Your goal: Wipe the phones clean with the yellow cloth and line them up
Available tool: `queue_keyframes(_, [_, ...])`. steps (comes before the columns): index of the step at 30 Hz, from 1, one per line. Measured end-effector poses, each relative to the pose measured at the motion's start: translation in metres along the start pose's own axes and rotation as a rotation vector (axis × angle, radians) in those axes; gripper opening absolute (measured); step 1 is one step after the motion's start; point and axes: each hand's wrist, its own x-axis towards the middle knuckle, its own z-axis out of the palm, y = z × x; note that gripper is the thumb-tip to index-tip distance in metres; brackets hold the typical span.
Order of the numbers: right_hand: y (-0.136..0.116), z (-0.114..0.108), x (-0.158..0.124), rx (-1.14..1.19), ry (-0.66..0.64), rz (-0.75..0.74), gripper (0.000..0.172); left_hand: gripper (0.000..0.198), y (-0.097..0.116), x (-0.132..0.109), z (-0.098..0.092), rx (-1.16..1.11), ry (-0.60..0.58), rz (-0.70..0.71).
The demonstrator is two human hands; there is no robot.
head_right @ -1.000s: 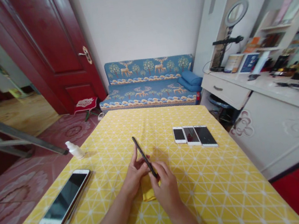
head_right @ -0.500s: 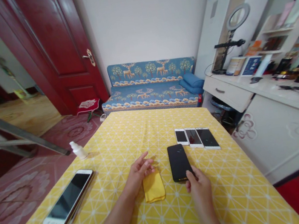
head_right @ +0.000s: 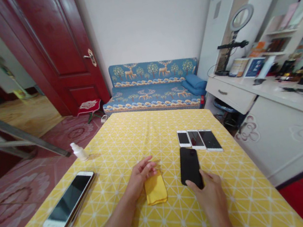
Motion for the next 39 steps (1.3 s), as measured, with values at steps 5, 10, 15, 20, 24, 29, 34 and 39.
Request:
queue_keyframes(5, [-0.009, 0.001, -0.008, -0.319, 0.031, -0.15, 0.068, 0.054, -0.001, 0.0, 0.0, -0.007, 0.004, 0.009])
queue_keyframes(10, [-0.007, 0.015, -0.012, -0.346, 0.093, -0.325, 0.052, 0.053, -0.002, 0.0, 0.0, -0.01, 0.017, 0.011])
queue_keyframes(15, [-0.005, 0.022, -0.01, -0.241, 0.128, -0.383, 0.046, 0.053, -0.001, 0.0, 0.0, -0.012, 0.011, 0.019])
queue_keyframes(20, [-0.009, 0.029, -0.007, -0.234, 0.176, -0.372, 0.051, 0.054, 0.0, 0.0, 0.0, 0.01, 0.027, -0.003])
queue_keyframes(24, [-0.006, 0.033, -0.009, -0.229, 0.186, -0.415, 0.041, 0.054, -0.002, 0.0, -0.001, 0.002, 0.017, -0.001])
queue_keyframes(29, [-0.005, 0.035, -0.004, -0.188, 0.167, -0.422, 0.045, 0.052, -0.003, 0.001, -0.001, 0.013, 0.018, -0.002])
queue_keyframes(34, [-0.002, 0.04, 0.005, -0.094, 0.165, -0.425, 0.045, 0.052, -0.002, 0.001, -0.002, 0.0, 0.022, 0.0])
queue_keyframes(39, [-0.018, 0.034, -0.007, 0.009, 0.238, -0.512, 0.044, 0.051, -0.001, -0.001, 0.002, -0.01, 0.042, 0.01])
